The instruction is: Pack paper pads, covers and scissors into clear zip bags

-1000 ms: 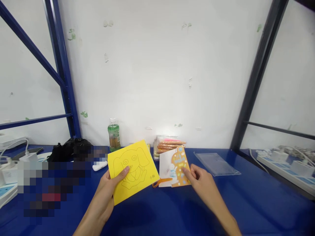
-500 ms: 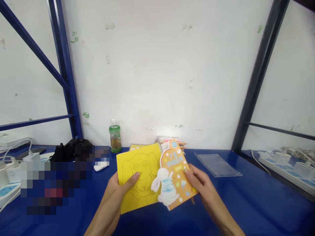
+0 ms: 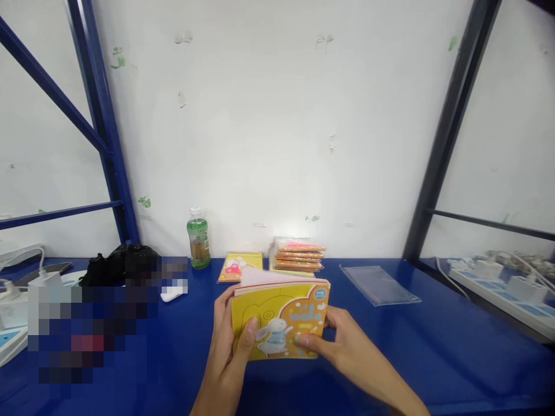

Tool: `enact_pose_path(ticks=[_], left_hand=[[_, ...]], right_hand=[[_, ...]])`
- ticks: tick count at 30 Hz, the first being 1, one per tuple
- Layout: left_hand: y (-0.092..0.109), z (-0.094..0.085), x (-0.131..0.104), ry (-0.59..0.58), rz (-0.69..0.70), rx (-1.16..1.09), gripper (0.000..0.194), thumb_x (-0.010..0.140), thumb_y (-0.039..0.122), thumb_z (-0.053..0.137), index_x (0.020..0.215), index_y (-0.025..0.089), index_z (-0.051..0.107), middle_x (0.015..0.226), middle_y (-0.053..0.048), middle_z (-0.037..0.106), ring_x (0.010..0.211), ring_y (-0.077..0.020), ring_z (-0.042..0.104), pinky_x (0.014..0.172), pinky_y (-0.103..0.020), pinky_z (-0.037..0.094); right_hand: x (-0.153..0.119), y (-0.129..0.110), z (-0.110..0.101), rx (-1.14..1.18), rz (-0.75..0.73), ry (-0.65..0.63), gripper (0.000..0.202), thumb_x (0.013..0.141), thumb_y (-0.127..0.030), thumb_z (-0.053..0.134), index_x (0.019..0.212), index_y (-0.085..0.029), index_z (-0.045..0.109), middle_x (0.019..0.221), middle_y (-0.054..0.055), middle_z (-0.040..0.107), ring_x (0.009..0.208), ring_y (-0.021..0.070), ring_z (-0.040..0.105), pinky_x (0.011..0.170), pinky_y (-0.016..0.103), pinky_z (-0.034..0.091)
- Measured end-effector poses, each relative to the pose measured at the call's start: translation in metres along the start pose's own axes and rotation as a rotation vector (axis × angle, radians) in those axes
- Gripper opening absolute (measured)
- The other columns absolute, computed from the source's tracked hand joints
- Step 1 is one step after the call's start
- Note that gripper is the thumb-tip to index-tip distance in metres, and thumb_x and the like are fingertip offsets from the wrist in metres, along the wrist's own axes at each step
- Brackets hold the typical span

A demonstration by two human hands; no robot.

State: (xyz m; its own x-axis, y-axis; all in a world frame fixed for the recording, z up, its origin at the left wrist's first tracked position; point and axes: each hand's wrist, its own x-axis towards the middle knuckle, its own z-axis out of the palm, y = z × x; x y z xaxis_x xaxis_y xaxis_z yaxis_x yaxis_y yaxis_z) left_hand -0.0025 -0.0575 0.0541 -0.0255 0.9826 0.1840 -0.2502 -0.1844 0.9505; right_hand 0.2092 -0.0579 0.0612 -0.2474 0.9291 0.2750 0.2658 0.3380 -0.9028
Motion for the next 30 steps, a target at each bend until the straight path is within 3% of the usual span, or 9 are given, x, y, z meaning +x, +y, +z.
enact_pose_path(ticks=[6,9,14,16,18,21,24,26,30], left_hand=[[0.006,-0.008,0.015,0.024,0.141,0.117,0.088,0.072,0.039,0.087,0.14,0.031,0.032,0.106,-0.004,0.073,0.089,-0.0258,0.076,0.071,-0.028,0.061],[0.006,-0.014,0.023,0.031,0.132,0.153,0.085,0.066,0.038,0.09,0.136,0.03,0.041,0.088,0.003,0.07,0.069,-0.0205,0.072,0.058,-0.023,0.057],[-0.002,-0.02,0.026,-0.068,0.089,0.214,0.05,0.066,0.045,0.09,0.099,0.025,0.059,0.067,0.007,0.066,0.054,-0.0146,0.063,0.049,-0.019,0.051],[-0.007,-0.022,0.029,-0.125,0.069,0.219,0.048,0.063,0.046,0.092,0.091,0.023,0.061,0.065,0.006,0.069,0.055,-0.0153,0.064,0.05,-0.021,0.051],[-0.011,-0.023,0.033,-0.145,0.02,0.197,0.051,0.055,0.044,0.096,0.088,0.021,0.065,0.069,0.003,0.075,0.06,-0.0191,0.07,0.054,-0.024,0.055],[-0.014,-0.022,0.037,-0.194,-0.083,0.168,0.053,0.045,0.043,0.099,0.084,0.018,0.075,0.078,-0.006,0.084,0.07,-0.0285,0.077,0.062,-0.032,0.062],[-0.015,-0.02,0.037,-0.236,-0.094,0.164,0.052,0.045,0.044,0.099,0.085,0.016,0.081,0.085,-0.01,0.086,0.079,-0.034,0.08,0.069,-0.036,0.064],[-0.015,-0.018,0.035,-0.199,-0.098,0.166,0.049,0.047,0.044,0.099,0.085,0.018,0.082,0.085,-0.009,0.086,0.079,-0.0336,0.08,0.069,-0.036,0.065],[-0.018,-0.017,0.033,-0.155,-0.131,0.16,0.049,0.05,0.045,0.099,0.087,0.019,0.081,0.084,-0.009,0.086,0.078,-0.0352,0.081,0.068,-0.038,0.066]], right_hand=[[0.005,0.002,0.01,-0.014,0.039,-0.046,0.031,0.084,-0.031,0.078,0.115,-0.023,0.08,0.111,0.005,0.082,0.099,0.0288,0.076,0.089,0.035,0.058],[0.006,0.002,0.019,-0.071,0.048,-0.079,0.031,0.085,-0.03,0.077,0.115,-0.027,0.081,0.107,0.002,0.083,0.093,0.0275,0.078,0.083,0.031,0.058],[0.004,-0.005,0.015,-0.141,0.028,-0.122,0.032,0.082,-0.027,0.079,0.114,-0.032,0.081,0.108,-0.002,0.083,0.094,0.0251,0.075,0.085,0.029,0.055],[0.001,-0.007,-0.003,-0.146,0.021,-0.14,0.041,0.077,-0.029,0.083,0.117,-0.032,0.079,0.109,-0.002,0.082,0.096,0.0253,0.074,0.088,0.03,0.054],[-0.002,-0.002,-0.031,-0.152,0.038,-0.061,0.044,0.08,-0.036,0.081,0.124,-0.03,0.075,0.109,0.001,0.082,0.099,0.0262,0.074,0.091,0.033,0.055],[-0.009,0.024,-0.085,-0.37,0.086,0.247,0.046,0.097,-0.054,0.055,0.131,-0.027,0.07,0.122,0.007,0.078,0.115,0.0299,0.07,0.103,0.04,0.05],[-0.019,0.065,-0.133,-0.778,0.221,0.537,0.053,0.101,-0.053,0.04,0.143,-0.029,0.061,0.147,0.006,0.063,0.139,0.0305,0.054,0.114,0.043,0.042],[-0.025,0.089,-0.154,-0.85,0.309,0.56,0.055,0.098,-0.045,0.043,0.144,-0.019,0.061,0.148,0.012,0.061,0.145,0.0361,0.046,0.115,0.049,0.039],[-0.03,0.105,-0.167,-0.88,0.374,0.491,0.042,0.097,-0.04,0.044,0.118,-0.023,0.077,0.112,0.01,0.081,0.11,0.0337,0.073,0.094,0.04,0.053]])
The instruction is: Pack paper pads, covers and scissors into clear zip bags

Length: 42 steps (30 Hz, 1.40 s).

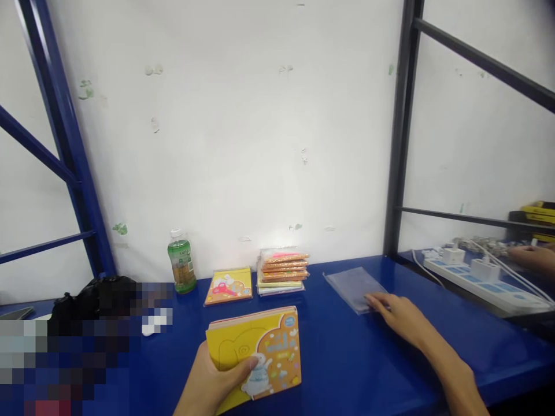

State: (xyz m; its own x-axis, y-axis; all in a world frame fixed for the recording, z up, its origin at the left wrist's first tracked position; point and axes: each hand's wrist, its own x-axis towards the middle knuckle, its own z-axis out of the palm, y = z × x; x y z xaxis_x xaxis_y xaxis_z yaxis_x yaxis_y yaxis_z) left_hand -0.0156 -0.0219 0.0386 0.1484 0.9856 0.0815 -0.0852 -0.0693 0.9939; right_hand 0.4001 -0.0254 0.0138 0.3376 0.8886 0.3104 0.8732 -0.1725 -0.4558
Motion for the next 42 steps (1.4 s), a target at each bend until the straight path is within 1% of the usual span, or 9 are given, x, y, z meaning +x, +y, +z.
enact_pose_path(ticks=[2,4,10,18,24,27,31,36,42], left_hand=[[-0.002,-0.001,0.001,-0.03,-0.015,-0.01,0.051,0.049,0.045,0.099,0.089,0.017,0.082,0.085,-0.011,0.086,0.081,-0.0368,0.081,0.071,-0.041,0.067],[-0.005,-0.003,0.003,-0.076,-0.044,-0.031,0.056,0.048,0.044,0.1,0.093,0.016,0.082,0.089,-0.013,0.086,0.084,-0.0379,0.081,0.074,-0.043,0.066],[-0.009,-0.004,0.002,-0.115,-0.119,-0.038,0.061,0.056,0.045,0.098,0.106,0.015,0.079,0.102,-0.016,0.084,0.09,-0.0385,0.08,0.079,-0.045,0.066],[-0.003,-0.005,0.001,-0.04,-0.078,-0.014,0.057,0.059,0.045,0.096,0.104,0.015,0.078,0.103,-0.017,0.084,0.089,-0.0392,0.081,0.075,-0.044,0.067],[0.026,-0.005,-0.01,0.037,-0.183,-0.138,0.058,0.054,0.038,0.099,0.103,0.014,0.078,0.096,-0.016,0.085,0.087,-0.0407,0.081,0.074,-0.045,0.067],[0.037,-0.003,-0.019,0.044,-0.204,-0.126,0.059,0.051,0.039,0.1,0.101,0.014,0.079,0.096,-0.016,0.085,0.086,-0.0411,0.081,0.073,-0.045,0.067],[0.04,-0.001,-0.025,0.014,-0.203,-0.06,0.06,0.052,0.044,0.098,0.101,0.014,0.08,0.094,-0.015,0.085,0.088,-0.0405,0.081,0.073,-0.042,0.066],[0.04,-0.005,-0.024,0.047,-0.175,0.008,0.055,0.053,0.044,0.098,0.095,0.014,0.081,0.089,-0.014,0.086,0.079,-0.0358,0.081,0.067,-0.037,0.066],[0.042,-0.009,-0.021,0.051,-0.188,-0.063,0.057,0.055,0.041,0.098,0.102,0.014,0.079,0.097,-0.015,0.085,0.084,-0.0382,0.081,0.068,-0.04,0.067]], right_hand=[[0.0,-0.003,-0.001,-0.031,0.038,0.025,0.043,0.099,-0.046,0.04,0.117,-0.027,0.075,0.102,0.009,0.082,0.096,0.0327,0.075,0.083,0.04,0.053],[0.0,-0.008,0.0,-0.069,0.1,0.072,0.049,0.099,-0.054,0.039,0.128,-0.027,0.068,0.109,0.012,0.08,0.099,0.0353,0.073,0.082,0.043,0.052],[0.0,-0.002,0.024,-0.144,0.252,0.083,0.078,0.083,-0.061,0.062,0.135,-0.003,0.062,0.126,0.032,0.065,0.122,0.054,0.057,0.093,0.063,0.046],[0.005,-0.008,0.016,0.18,0.146,-0.059,0.043,0.078,-0.048,0.07,0.108,-0.018,0.072,0.094,0.013,0.079,0.092,0.0345,0.075,0.08,0.04,0.054],[-0.014,-0.07,-0.004,0.521,-0.084,-0.1,0.041,0.093,-0.058,0.055,0.111,-0.022,0.061,0.113,0.009,0.076,0.102,0.0257,0.074,0.087,0.031,0.055],[-0.03,-0.106,-0.012,0.694,-0.164,-0.15,0.041,0.091,-0.06,0.061,0.108,-0.022,0.06,0.098,0.006,0.075,0.093,0.0264,0.074,0.084,0.034,0.055],[-0.049,-0.137,-0.022,0.818,-0.186,-0.085,0.037,0.092,-0.058,0.064,0.107,-0.025,0.061,0.092,0.003,0.074,0.088,0.0239,0.072,0.083,0.034,0.053],[-0.061,-0.144,-0.04,0.922,-0.205,0.007,0.03,0.095,-0.056,0.063,0.098,-0.027,0.065,0.083,-0.001,0.072,0.078,0.017,0.066,0.077,0.026,0.05],[-0.063,-0.134,-0.048,0.948,-0.227,-0.039,0.03,0.099,-0.055,0.058,0.092,-0.027,0.066,0.082,-0.002,0.067,0.078,0.0149,0.06,0.077,0.023,0.046]])
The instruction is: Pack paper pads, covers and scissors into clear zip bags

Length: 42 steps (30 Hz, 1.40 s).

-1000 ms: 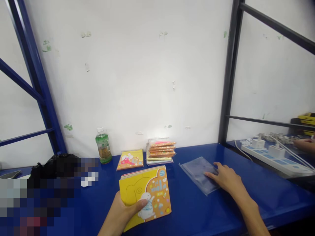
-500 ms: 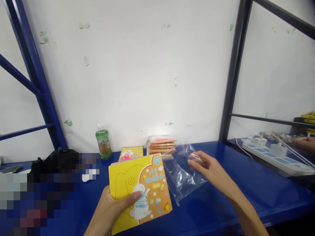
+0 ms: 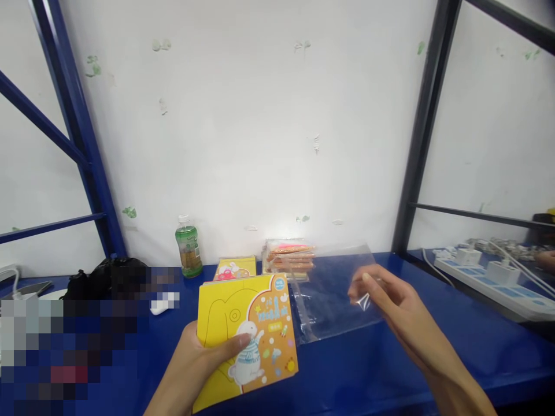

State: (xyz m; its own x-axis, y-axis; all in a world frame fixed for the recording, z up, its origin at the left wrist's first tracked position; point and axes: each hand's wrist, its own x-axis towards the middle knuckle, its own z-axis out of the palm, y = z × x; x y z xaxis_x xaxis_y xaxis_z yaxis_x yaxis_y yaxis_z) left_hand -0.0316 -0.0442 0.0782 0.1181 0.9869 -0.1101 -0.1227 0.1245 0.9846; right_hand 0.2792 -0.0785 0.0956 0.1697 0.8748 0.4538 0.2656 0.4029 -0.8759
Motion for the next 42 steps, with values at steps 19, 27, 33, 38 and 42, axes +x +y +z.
enact_pose_path(ticks=[19,27,33,38,42], left_hand=[[0.015,0.001,-0.012,0.011,0.053,-0.054,0.066,0.056,0.041,0.097,0.113,0.016,0.075,0.101,-0.016,0.085,0.094,-0.0427,0.079,0.076,-0.046,0.068],[0.016,-0.002,-0.01,0.026,0.041,-0.08,0.068,0.058,0.039,0.097,0.117,0.017,0.072,0.1,-0.014,0.085,0.09,-0.0405,0.081,0.074,-0.044,0.069],[0.015,0.003,-0.013,0.073,0.047,-0.104,0.065,0.054,0.038,0.098,0.111,0.017,0.074,0.097,-0.014,0.085,0.086,-0.04,0.081,0.074,-0.045,0.068],[0.012,0.0,-0.011,0.129,0.155,-0.016,0.058,0.057,0.044,0.095,0.107,0.02,0.077,0.098,-0.011,0.086,0.086,-0.0381,0.081,0.073,-0.042,0.068],[0.016,-0.013,-0.011,0.3,0.426,0.376,0.036,0.064,0.048,0.09,0.091,0.025,0.083,0.097,-0.007,0.086,0.091,-0.0332,0.08,0.077,-0.033,0.066]], right_hand=[[0.004,0.009,0.015,-0.155,0.134,-0.13,0.045,0.102,-0.064,0.042,0.115,-0.025,0.06,0.069,-0.004,0.062,0.062,0.0165,0.058,0.064,0.029,0.044],[0.001,0.005,0.011,-0.11,0.145,-0.184,0.048,0.102,-0.066,0.038,0.115,-0.025,0.059,0.067,-0.004,0.059,0.058,0.0152,0.054,0.057,0.027,0.044],[0.0,0.003,0.021,-0.121,0.157,-0.215,0.047,0.103,-0.065,0.038,0.115,-0.025,0.06,0.067,-0.004,0.059,0.057,0.0139,0.056,0.057,0.026,0.045],[0.001,0.01,0.031,-0.222,0.103,-0.279,0.043,0.105,-0.06,0.039,0.12,-0.025,0.061,0.076,-0.001,0.066,0.071,0.0184,0.066,0.069,0.031,0.052],[-0.002,0.012,0.036,-0.487,-0.079,-0.006,0.082,0.092,-0.06,0.065,0.158,-0.034,0.025,0.139,0.011,0.061,0.119,0.0306,0.063,0.1,0.051,0.051]])
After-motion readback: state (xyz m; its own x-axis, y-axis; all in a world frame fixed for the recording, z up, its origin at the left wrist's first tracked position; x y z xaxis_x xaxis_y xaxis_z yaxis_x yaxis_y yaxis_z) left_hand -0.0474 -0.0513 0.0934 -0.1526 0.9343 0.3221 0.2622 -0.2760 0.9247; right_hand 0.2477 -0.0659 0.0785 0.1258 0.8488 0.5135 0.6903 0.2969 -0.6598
